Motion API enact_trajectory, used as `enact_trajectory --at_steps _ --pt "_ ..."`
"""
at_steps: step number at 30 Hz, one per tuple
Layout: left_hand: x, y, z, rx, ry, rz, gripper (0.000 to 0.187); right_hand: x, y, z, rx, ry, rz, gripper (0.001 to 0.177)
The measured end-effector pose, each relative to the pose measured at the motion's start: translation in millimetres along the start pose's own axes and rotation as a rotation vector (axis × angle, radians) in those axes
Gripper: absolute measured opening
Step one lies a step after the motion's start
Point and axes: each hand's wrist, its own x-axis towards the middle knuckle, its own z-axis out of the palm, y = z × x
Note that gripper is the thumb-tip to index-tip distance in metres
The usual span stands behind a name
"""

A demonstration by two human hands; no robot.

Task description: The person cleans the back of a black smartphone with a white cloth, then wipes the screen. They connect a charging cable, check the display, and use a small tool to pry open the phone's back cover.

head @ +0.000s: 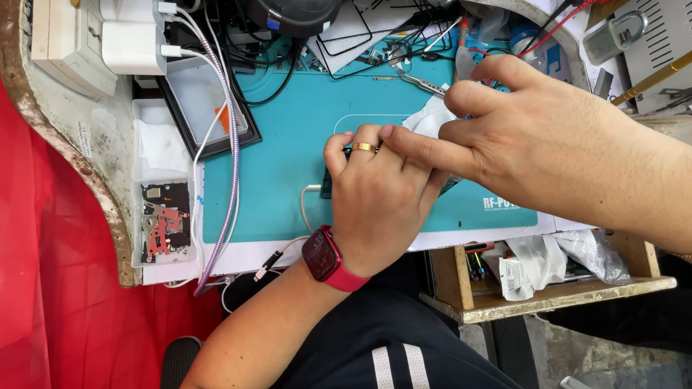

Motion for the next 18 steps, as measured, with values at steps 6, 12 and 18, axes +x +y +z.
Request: enact_trajectory --at_steps 6,12,18 --pt "-0.4 4.0 -11.3 0.035 -0.061 0.015 0.033 -16.4 17.0 2.4 -0.004 0.042 0.259 0.054" --pt "-3.1 5.6 -11.5 0.02 -0.033 0.003 0.032 -32.6 0.6 15.6 0.867 0.026 0.501 0.055" --pt "-5.4 5.8 -12.7 0.075 -0.041 0.024 0.033 -20.1 -13.5 43.0 1.235 0.178 0.412 0.008"
